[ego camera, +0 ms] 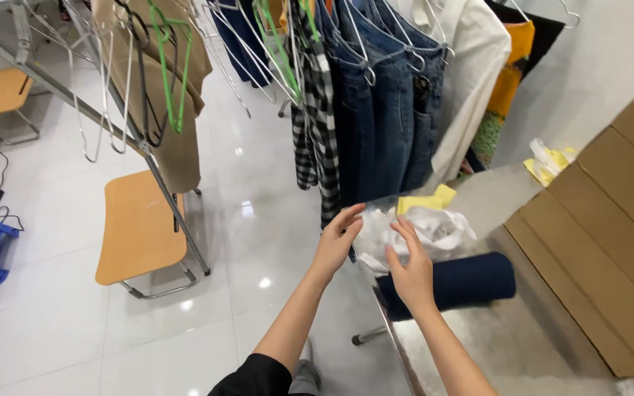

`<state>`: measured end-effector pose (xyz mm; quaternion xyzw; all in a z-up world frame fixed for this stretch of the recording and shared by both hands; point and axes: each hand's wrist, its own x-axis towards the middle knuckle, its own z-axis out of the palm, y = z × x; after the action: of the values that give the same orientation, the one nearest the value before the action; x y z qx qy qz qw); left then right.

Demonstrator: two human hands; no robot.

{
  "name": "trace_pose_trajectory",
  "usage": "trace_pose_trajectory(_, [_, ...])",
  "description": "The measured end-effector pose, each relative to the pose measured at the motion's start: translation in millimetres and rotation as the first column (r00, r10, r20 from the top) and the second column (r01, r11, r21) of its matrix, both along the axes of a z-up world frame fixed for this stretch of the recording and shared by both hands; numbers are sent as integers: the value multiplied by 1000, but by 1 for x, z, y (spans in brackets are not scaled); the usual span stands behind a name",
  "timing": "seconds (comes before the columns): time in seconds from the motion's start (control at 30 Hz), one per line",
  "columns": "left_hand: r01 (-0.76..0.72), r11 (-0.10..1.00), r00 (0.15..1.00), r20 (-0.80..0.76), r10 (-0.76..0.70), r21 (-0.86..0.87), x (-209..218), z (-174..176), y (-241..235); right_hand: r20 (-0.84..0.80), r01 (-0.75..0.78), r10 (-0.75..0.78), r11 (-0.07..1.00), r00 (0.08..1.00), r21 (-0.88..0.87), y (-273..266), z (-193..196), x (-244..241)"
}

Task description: The person takes a checkered garment from a hanger, folds it neatly on a metal table, and wraps it in a clear plastic bag. They then place the wrapped garment into a cardboard box and close the lid.

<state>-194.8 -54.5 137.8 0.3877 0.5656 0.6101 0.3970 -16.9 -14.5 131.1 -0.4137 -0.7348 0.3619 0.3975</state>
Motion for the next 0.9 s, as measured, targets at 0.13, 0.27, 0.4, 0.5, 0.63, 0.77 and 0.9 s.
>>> trace_pose_trajectory(0.13, [34, 988, 999, 1, -34, 150, -55, 20, 60, -96, -50, 52, 999, 994, 17, 47, -4, -87])
trace_pose_trajectory(0.27, [84, 971, 990, -133, -54, 223, -103, 30, 122, -240, -173, 181, 983, 954, 57, 71, 6, -162])
trace_pose_trajectory(0.4, [62, 942, 966, -256, 25, 329, -121, 66, 156, -370, -152, 187, 981, 910, 121, 98, 38, -188])
trace_pose_trajectory(0.5, [-13, 910, 955, -263, 134, 414, -135, 85, 185, -374, -138, 221, 962, 900, 236, 134, 64, -196])
trace_pose_trajectory(0.63, [-98, 910, 973, -155, 173, 404, -171, 113, 222, -329, -190, 245, 963, 912, 190, 166, 119, -210])
trace_pose_trajectory(0.77, [-50, 985, 930, -352, 106, 165, -187, 137, 220, -194, -211, 249, 958, 949, 196, 213, 139, -232])
trace_pose_trajectory(0.9, [-146, 988, 846, -510, 155, 57, -203, 130, 236, -4, -205, 211, 954, 978, 218, 253, 144, -261])
